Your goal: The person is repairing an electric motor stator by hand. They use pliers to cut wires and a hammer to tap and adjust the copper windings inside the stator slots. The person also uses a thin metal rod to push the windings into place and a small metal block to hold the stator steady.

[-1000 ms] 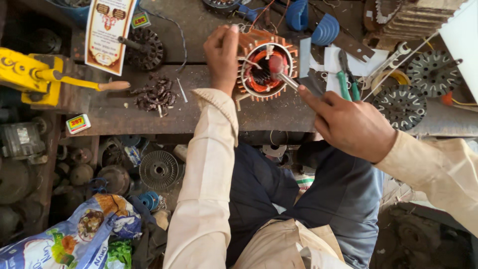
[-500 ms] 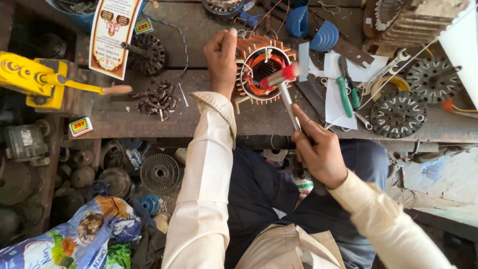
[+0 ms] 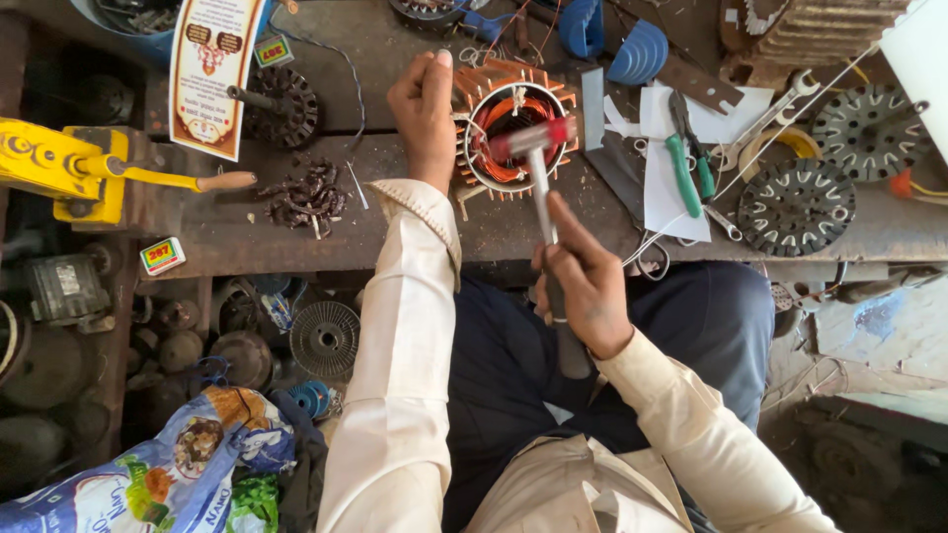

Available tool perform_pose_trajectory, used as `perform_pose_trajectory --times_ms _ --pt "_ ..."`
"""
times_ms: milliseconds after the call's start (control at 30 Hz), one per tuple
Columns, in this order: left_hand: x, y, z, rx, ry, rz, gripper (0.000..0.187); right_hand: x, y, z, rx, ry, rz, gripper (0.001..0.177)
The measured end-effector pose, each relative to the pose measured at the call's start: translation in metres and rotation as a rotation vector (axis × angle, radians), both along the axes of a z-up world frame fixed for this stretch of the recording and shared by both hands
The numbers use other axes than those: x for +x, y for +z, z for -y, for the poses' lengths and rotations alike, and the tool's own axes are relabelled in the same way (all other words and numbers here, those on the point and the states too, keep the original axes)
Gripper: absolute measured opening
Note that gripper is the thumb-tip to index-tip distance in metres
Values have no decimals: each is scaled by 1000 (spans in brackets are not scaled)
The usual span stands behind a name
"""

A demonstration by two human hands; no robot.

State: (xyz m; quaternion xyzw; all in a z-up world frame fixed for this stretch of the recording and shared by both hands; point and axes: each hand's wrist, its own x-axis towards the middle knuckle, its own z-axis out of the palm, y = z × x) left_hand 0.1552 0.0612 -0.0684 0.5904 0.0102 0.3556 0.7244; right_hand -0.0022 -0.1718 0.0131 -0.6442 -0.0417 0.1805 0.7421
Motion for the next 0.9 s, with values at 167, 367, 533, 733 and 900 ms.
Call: perform_pose_trajectory --times_ms 167,367,533,733,900 --pt "2 1 -4 104 25 69 38 3 -4 -5 12 51 -20 61" --pt "0 4 -1 -34 -20 -29 37 5 -9 3 -11 87 15 59" --pt "-9 8 0 13 -33 -8 42 9 -17 42 -25 -118 231 59" --pt "-13 19 -9 42 -121 -117 39 55 -30 96 -1048 -225 821 54" --pt "-19 23 -15 60 -173 -165 35 73 -30 93 -1249 -161 854 41"
